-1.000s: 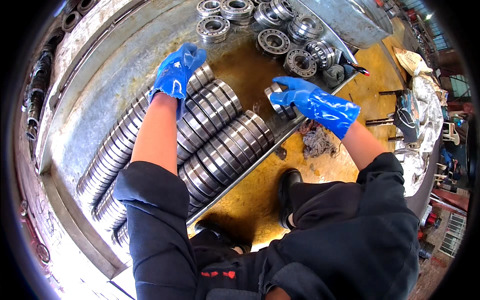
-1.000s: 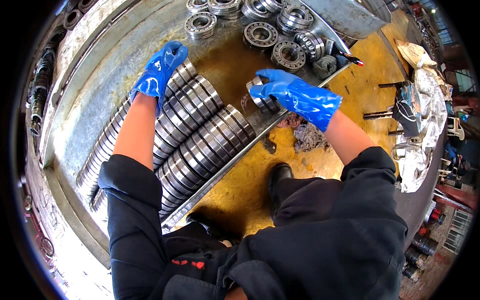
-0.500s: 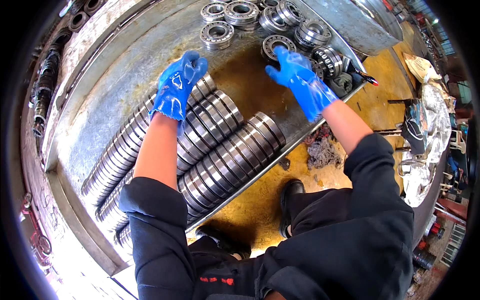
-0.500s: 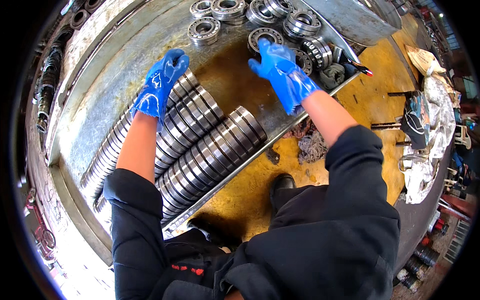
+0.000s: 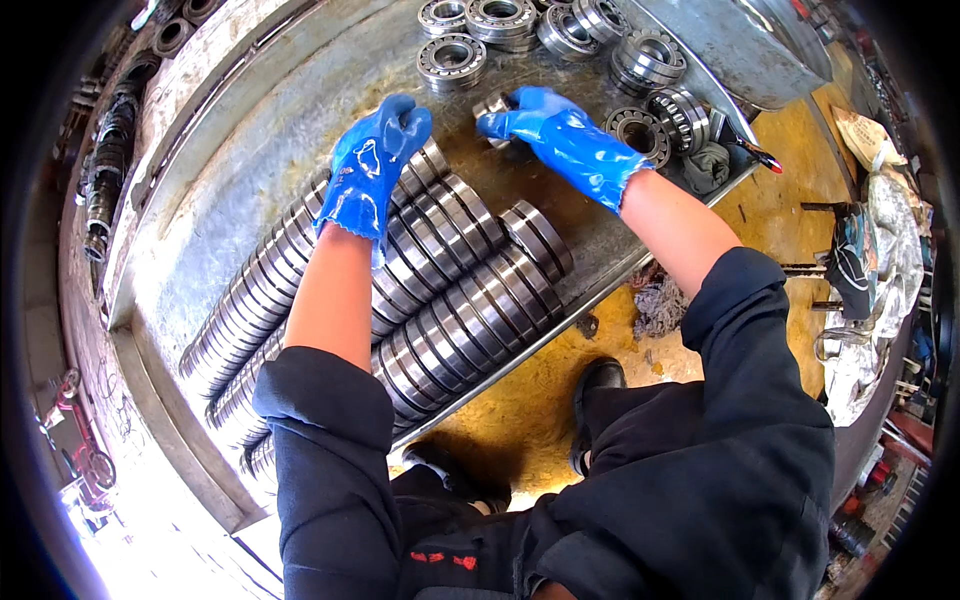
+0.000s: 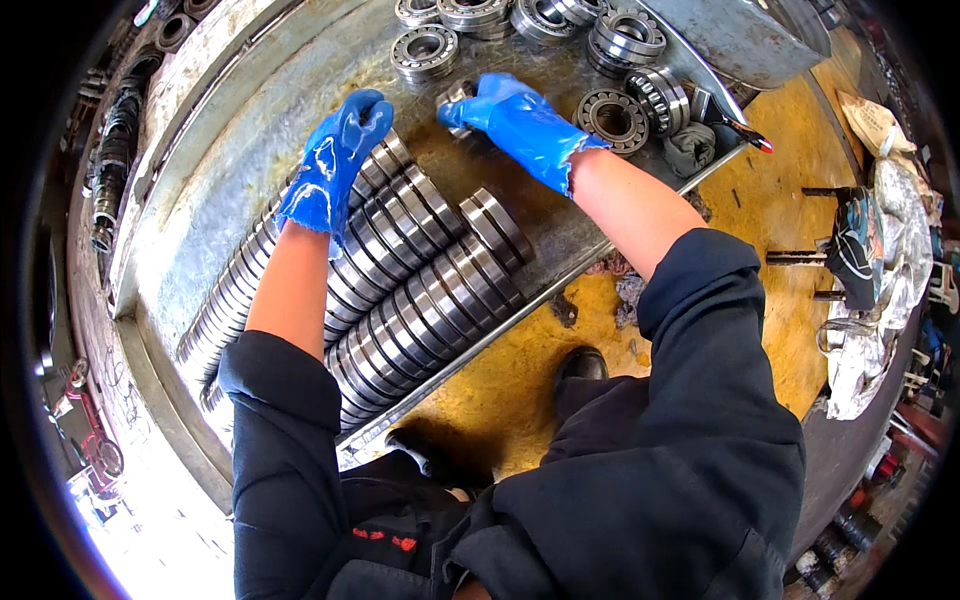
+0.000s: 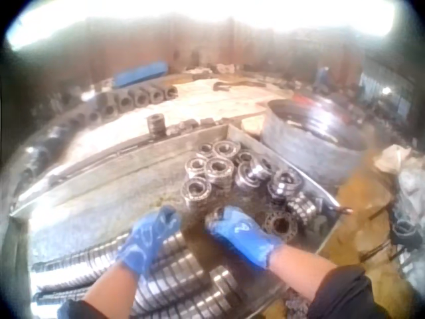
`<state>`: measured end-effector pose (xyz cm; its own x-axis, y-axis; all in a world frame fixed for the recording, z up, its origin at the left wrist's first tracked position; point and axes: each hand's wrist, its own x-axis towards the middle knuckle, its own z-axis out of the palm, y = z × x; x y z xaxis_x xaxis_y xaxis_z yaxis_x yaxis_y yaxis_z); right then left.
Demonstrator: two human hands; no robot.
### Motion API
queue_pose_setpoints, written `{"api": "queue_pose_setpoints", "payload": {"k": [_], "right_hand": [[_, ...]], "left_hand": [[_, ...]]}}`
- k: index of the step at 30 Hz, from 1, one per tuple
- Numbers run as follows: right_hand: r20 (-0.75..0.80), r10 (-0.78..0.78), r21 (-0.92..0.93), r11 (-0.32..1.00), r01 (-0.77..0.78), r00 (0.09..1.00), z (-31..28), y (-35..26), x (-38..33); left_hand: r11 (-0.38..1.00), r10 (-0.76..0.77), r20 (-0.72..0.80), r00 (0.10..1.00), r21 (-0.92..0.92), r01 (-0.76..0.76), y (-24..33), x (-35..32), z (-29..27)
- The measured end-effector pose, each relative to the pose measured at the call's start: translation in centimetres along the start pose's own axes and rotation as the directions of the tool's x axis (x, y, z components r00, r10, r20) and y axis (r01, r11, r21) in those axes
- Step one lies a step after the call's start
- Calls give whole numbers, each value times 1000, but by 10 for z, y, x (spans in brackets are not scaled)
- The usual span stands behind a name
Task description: The person stacks cylindrical metal parts into neat columns on a metal tray. After stacking, the person picks up a metal cable from the floor and begins to coil it.
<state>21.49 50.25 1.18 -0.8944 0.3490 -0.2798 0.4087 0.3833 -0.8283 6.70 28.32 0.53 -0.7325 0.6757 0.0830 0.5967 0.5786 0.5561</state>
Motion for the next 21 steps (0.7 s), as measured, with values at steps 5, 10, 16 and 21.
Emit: {"api": "queue_pose_setpoints", "payload": {"k": [5, 10, 16, 21], "right_hand": [[182, -22, 629, 771, -100, 983, 31, 51, -1], [222, 0, 682, 715, -155, 975, 50, 44, -37], [334, 101, 538, 796, -277, 937, 39, 55, -34], [-63, -365, -416, 855, 308, 929, 0, 22, 44]], "left_hand": [[999, -24, 44, 999, -47, 26, 13, 7, 8], [1000, 1, -19, 1000, -2, -1, 3, 5, 8], [999, -22, 5, 1000, 45, 21, 2, 5, 5], [997, -1, -32, 999, 79, 3, 6, 4, 7]]}}
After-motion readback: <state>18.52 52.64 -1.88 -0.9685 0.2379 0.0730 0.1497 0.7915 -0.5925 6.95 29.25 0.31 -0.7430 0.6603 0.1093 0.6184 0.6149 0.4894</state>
